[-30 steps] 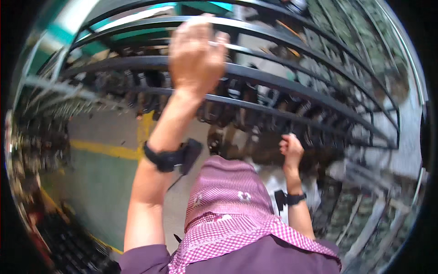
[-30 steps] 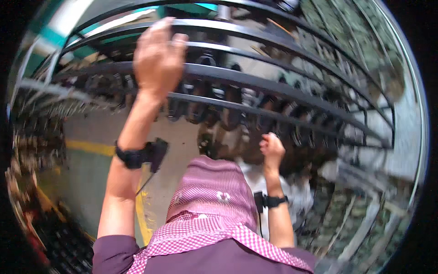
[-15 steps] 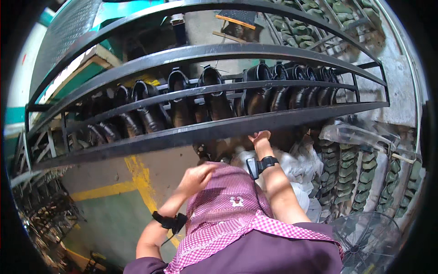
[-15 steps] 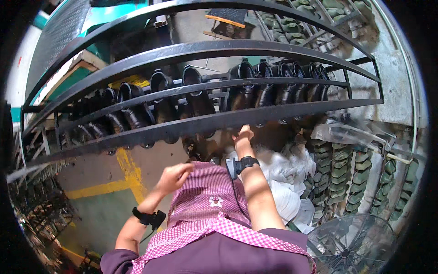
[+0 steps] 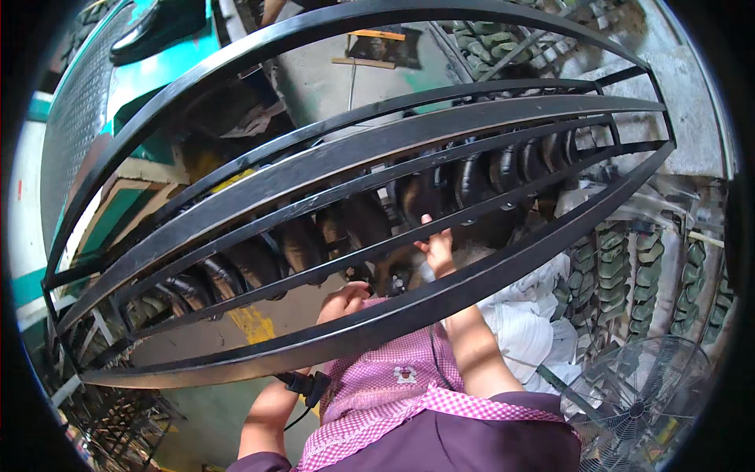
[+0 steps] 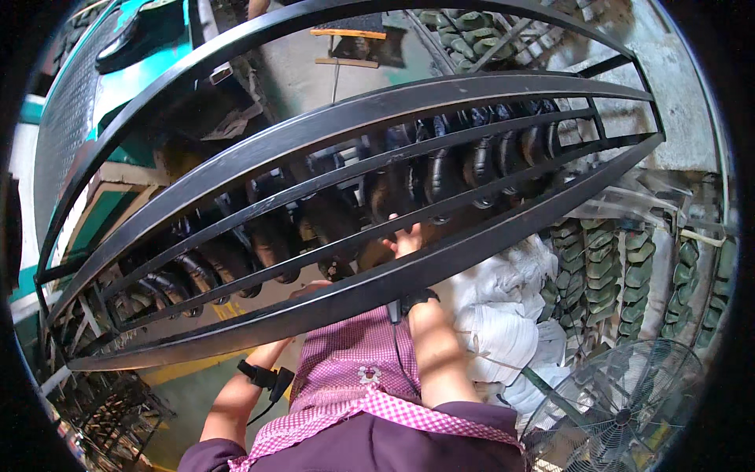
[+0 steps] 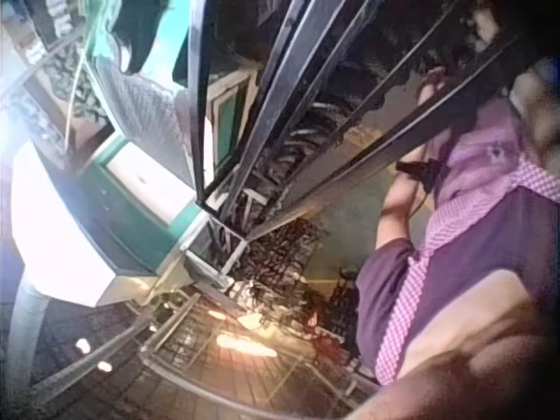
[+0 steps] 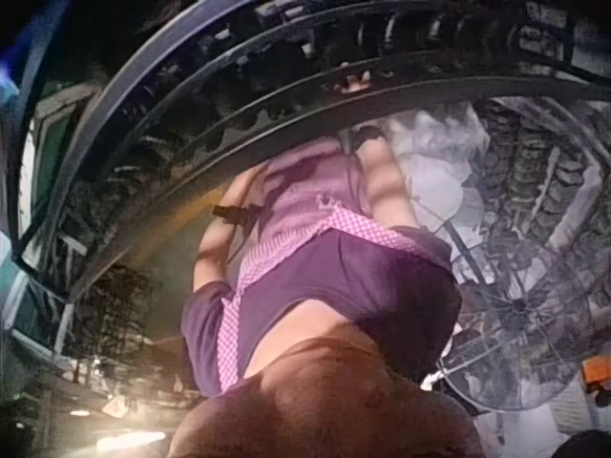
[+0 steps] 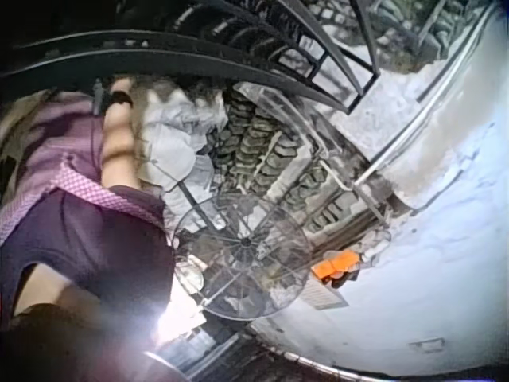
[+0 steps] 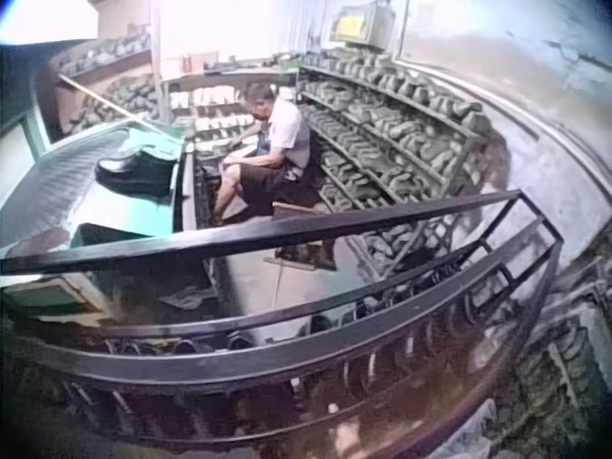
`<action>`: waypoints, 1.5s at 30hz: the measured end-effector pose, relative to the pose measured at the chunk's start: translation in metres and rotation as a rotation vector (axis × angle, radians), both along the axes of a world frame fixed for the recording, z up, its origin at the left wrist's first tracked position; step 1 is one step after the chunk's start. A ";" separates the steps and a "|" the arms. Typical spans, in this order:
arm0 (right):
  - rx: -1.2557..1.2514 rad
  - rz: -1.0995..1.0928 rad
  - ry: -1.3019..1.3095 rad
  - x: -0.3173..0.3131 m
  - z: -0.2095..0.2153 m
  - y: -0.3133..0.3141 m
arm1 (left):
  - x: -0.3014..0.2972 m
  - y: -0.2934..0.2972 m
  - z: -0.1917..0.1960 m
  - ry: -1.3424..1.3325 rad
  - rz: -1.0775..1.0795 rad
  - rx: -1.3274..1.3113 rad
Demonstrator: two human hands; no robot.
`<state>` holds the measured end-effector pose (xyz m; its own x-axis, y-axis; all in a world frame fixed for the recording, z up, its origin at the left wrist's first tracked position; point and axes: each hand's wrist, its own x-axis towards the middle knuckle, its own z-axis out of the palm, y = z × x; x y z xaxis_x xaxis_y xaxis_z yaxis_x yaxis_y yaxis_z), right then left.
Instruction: Moving a large metal rack containing multiple black leather shoes through a factory floor.
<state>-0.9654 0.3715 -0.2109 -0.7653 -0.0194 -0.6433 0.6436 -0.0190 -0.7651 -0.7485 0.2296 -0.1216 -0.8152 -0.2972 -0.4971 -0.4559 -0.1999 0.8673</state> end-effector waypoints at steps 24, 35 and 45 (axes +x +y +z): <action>0.399 0.633 0.955 -0.040 0.002 0.031 | -0.225 0.038 -0.084 -0.506 0.448 -0.541; 0.322 1.263 0.269 -0.137 -0.036 -0.062 | -0.227 0.052 -0.081 -0.282 0.544 -0.886; 0.400 1.400 0.224 -0.137 0.003 -0.065 | -0.229 0.059 -0.085 -0.274 0.627 -1.008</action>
<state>-1.1019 0.3061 -0.2083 -0.3550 -0.6647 -0.6574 -0.1710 0.7375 -0.6533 -0.9773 0.2888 -0.2069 -0.2960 -0.9538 0.0509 -0.7145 0.2565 0.6509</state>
